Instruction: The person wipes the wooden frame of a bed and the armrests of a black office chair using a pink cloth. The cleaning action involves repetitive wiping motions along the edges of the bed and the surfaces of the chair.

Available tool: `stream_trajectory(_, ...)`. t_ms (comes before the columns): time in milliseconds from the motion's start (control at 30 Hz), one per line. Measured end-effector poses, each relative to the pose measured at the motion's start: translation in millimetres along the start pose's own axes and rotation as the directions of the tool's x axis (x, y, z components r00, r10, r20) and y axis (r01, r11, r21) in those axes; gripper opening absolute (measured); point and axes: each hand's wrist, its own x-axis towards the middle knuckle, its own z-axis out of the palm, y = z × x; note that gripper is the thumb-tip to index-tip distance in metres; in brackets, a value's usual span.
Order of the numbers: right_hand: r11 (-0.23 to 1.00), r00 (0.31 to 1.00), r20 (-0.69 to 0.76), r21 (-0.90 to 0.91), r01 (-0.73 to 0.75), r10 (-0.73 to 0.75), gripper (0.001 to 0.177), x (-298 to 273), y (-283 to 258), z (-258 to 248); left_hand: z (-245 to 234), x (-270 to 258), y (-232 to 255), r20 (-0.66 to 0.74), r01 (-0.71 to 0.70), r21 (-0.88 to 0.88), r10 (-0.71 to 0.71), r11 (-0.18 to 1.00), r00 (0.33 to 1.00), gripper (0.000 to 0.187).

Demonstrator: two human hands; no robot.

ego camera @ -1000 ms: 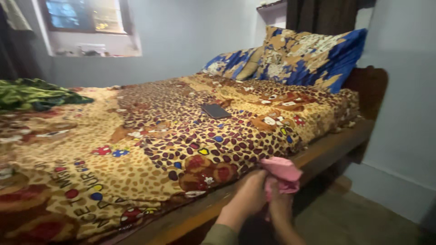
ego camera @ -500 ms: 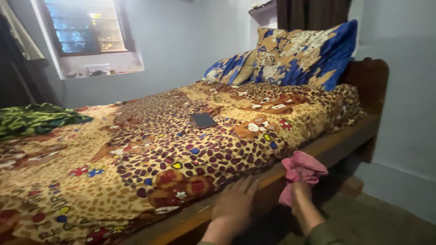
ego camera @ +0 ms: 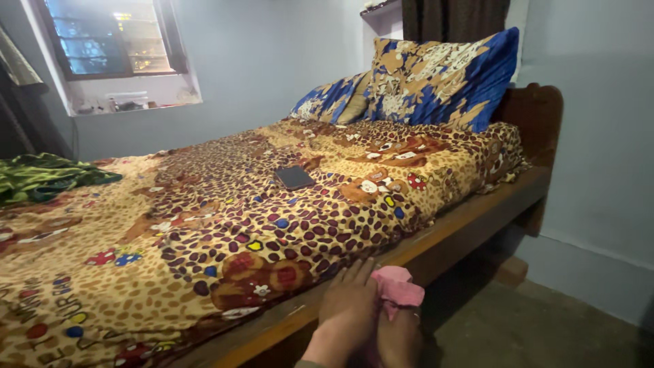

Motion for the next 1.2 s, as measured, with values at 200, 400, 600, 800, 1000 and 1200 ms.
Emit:
stream_trajectory(200,0.934,0.952,-0.097,0.186,0.305,-0.292,0.022,60.4,74.8,27.7,26.3,18.2,7.8,-0.147,-0.139,-0.007,0.136,0.99,0.98,0.027)
stream_trajectory(400,0.961,0.96,-0.121,0.084,0.262,-0.251,0.025,122.7,100.1,19.4,26.8,72.1,19.2,0.148,-0.065,-0.131,0.085,0.989,0.985,0.041)
stream_trajectory(600,0.498,0.92,0.045,0.85,0.169,-0.389,0.009,203.7,121.7,0.8,44.7,83.8,14.1,0.03,-0.13,-0.143,0.135,0.981,0.99,0.071)
stream_trajectory(800,0.466,0.965,0.247,0.867,-0.176,-0.094,0.012,249.1,44.7,-77.4,56.4,97.4,33.2,-0.061,-0.029,-0.401,0.005,0.916,0.998,0.048)
stream_trajectory(1000,0.506,0.991,0.083,0.863,-0.017,-0.108,0.027,236.0,-67.4,-131.4,65.7,159.9,92.1,0.102,0.154,-0.289,-0.13,0.945,0.986,0.03)
stream_trajectory(1200,0.518,0.896,-0.331,0.732,0.441,-0.295,0.043,215.6,-169.1,-204.5,118.1,229.7,192.9,-0.185,-0.222,-0.603,0.136,0.766,0.973,0.037)
